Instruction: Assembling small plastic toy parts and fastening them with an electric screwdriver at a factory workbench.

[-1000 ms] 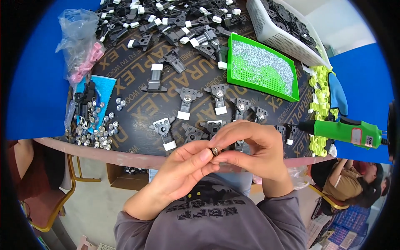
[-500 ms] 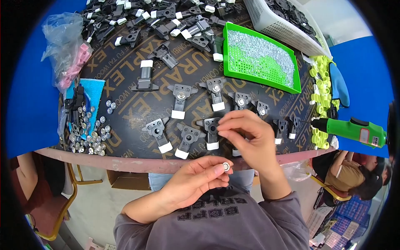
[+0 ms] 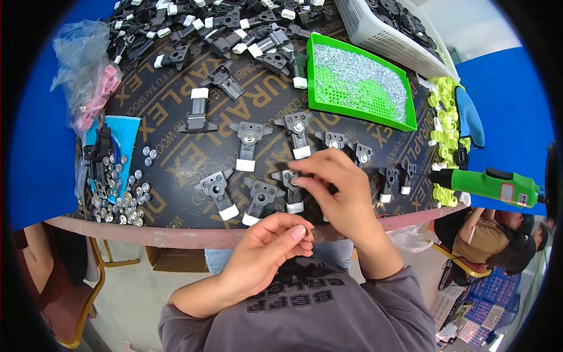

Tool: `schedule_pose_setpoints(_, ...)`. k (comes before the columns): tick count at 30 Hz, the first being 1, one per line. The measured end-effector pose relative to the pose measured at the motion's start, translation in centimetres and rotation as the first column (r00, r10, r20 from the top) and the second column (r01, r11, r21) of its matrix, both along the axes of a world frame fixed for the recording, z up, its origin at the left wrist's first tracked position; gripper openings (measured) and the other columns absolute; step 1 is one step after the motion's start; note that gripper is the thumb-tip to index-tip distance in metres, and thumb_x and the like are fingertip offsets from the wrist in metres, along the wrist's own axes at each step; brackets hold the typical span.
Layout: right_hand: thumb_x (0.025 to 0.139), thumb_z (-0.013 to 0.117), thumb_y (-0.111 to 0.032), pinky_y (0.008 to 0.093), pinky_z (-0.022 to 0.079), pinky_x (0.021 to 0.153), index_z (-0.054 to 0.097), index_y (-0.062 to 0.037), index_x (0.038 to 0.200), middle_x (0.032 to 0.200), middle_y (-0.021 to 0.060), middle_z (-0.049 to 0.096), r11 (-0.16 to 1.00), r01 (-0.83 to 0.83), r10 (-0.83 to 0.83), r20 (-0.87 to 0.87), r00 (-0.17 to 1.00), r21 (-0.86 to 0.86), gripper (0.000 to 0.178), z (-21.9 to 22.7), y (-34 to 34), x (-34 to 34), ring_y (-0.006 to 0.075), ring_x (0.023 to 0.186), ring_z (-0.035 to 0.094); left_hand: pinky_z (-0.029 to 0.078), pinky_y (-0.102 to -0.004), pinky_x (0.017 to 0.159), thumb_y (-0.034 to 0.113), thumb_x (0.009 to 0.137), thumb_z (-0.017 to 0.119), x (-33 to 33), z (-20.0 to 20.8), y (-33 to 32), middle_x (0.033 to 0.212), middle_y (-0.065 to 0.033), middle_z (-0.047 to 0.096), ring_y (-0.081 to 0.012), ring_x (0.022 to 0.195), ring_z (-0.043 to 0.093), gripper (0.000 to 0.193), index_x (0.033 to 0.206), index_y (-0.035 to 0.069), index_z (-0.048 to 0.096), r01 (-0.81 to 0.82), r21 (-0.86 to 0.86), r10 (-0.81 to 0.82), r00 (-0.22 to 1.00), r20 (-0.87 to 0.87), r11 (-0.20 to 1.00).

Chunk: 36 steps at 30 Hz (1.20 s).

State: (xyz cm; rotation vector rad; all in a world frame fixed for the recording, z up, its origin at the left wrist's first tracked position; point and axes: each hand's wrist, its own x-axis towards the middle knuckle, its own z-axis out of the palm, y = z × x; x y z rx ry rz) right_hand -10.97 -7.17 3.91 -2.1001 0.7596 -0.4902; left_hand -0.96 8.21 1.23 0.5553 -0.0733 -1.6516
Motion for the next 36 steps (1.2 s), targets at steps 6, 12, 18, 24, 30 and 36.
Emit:
schedule_pose_setpoints(6,0.074,0.08,-0.003,0.0243,0.046,0.061,0.073,-0.0032,0.091,0.088,0.0063,0.066,0.981,-0.158,0.13,0.226,0.965,0.111,0.018,1.9,-0.7,-2.8,0.0152,0.075,0.061,0.052,-0.0293,0.085,0.01,0.098,0.058,0.1,-0.4,1.1,0.098,-0.0063,0.064,-0.0129,0.091,0.063,0.015,0.109,0.0,0.06,0.019,-0.029,-0.018,0.999,0.04,0.999)
schedule_pose_setpoints(12,0.07,0.083,-0.004,0.0303,0.051,0.067,0.074,-0.0039,0.093,0.088,0.0081,0.067,0.88,-0.397,0.353,0.198,0.914,0.261,0.024,3.0,1.6,-3.4,0.0216,0.078,0.064,0.048,-0.0261,0.078,0.01,0.097,0.061,0.0,-0.3,2.0,0.095,-0.005,0.062,-0.0113,0.085,0.059,0.011,0.103,0.001,0.059,0.038,-0.053,-0.037,0.999,0.019,0.998)
schedule_pose_setpoints(18,0.073,0.081,-0.005,0.0294,0.047,0.059,0.069,-0.005,0.08,0.078,0.0054,0.064,0.873,-0.399,0.345,0.222,0.912,0.281,0.014,2.3,1.2,-1.2,0.0199,0.071,0.061,0.042,-0.0243,0.071,0.015,0.102,0.052,1.1,0.4,2.9,0.088,-0.0024,0.054,-0.0104,0.078,0.05,0.018,0.114,0.002,0.053,0.032,0.026,-0.032,0.999,0.008,0.999)
schedule_pose_setpoints(24,0.078,0.076,-0.006,0.0336,0.045,0.063,0.065,-0.0032,0.083,0.077,0.007,0.06,0.964,-0.258,0.26,0.026,0.965,-0.07,0.012,0.9,1.6,1.9,0.023,0.073,0.058,0.046,-0.0323,0.085,0.008,0.102,0.04,2.6,1.0,4.8,0.104,-0.0099,0.055,-0.0185,0.092,0.056,0.023,0.122,-0.001,0.047,-0.112,0.048,0.104,0.984,0.142,0.993)
schedule_pose_setpoints(30,0.079,0.073,-0.009,0.0408,0.044,0.068,0.061,-0.0031,0.082,0.081,0.0107,0.055,0.931,-0.237,0.216,-0.106,0.971,-0.276,0.014,0.6,2.1,2.6,0.0322,0.08,0.054,0.05,-0.0428,0.097,0.008,0.103,0.041,4.0,0.9,5.5,0.126,-0.0232,0.055,-0.0339,0.115,0.061,0.022,0.123,0.0,0.045,-0.072,0.032,0.061,0.963,0.261,0.997)
schedule_pose_setpoints(36,0.079,0.073,-0.009,0.0395,0.044,0.067,0.063,-0.0041,0.083,0.082,0.0092,0.055,0.94,-0.22,0.196,-0.114,0.974,-0.26,0.012,2.3,1.6,1.2,0.0298,0.079,0.053,0.056,-0.0419,0.089,0.012,0.103,0.041,5.2,1.2,5.9,0.13,-0.0305,0.054,-0.0369,0.108,0.065,0.026,0.125,-0.001,0.042,-0.165,0.007,0.15,0.911,0.385,0.986)
